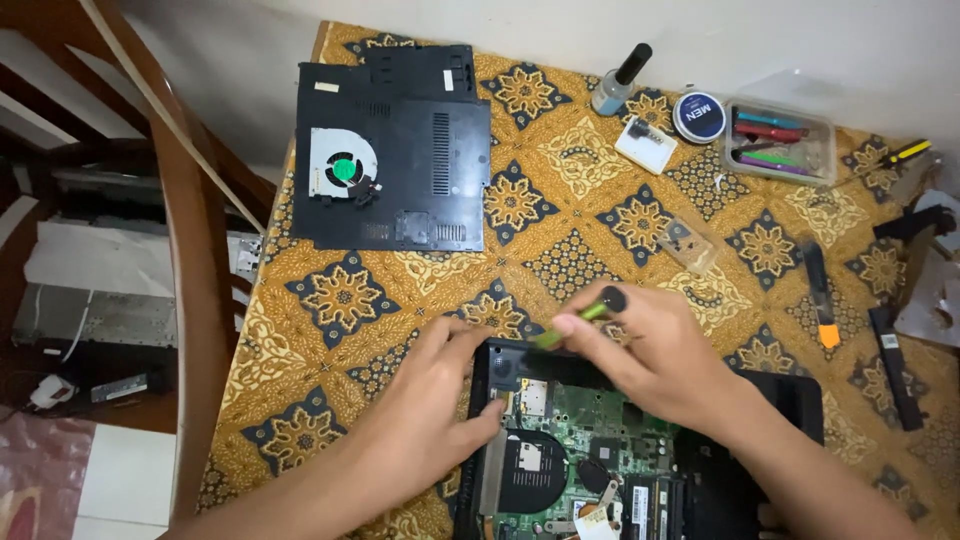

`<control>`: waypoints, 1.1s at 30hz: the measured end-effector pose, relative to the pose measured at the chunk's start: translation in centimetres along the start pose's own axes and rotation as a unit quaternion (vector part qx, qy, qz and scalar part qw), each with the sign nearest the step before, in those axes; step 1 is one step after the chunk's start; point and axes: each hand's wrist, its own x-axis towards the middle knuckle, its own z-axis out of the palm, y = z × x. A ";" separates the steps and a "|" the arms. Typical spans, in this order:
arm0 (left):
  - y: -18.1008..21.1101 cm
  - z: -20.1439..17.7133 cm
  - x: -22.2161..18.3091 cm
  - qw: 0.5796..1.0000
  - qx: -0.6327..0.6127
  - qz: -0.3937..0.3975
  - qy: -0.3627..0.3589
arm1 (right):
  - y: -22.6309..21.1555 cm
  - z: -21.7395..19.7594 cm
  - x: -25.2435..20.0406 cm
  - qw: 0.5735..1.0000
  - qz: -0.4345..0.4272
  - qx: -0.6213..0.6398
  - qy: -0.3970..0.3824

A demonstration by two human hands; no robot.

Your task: Disassembling a laptop to access and remove internal components like the RAM module using a screwdriver and prying tool.

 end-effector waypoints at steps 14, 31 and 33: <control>-0.5 1.0 0.3 0.998 0.007 0.040 0.039 | 3.4 -2.4 -8.7 0.965 0.194 0.075 0.156; 0.8 -1.7 2.0 0.990 -0.073 -0.115 -0.034 | 3.7 -1.8 -8.0 0.955 0.214 0.128 0.161; 0.9 -1.8 2.0 0.988 -0.082 -0.130 -0.029 | 3.5 -1.8 -7.9 0.954 0.221 0.115 0.165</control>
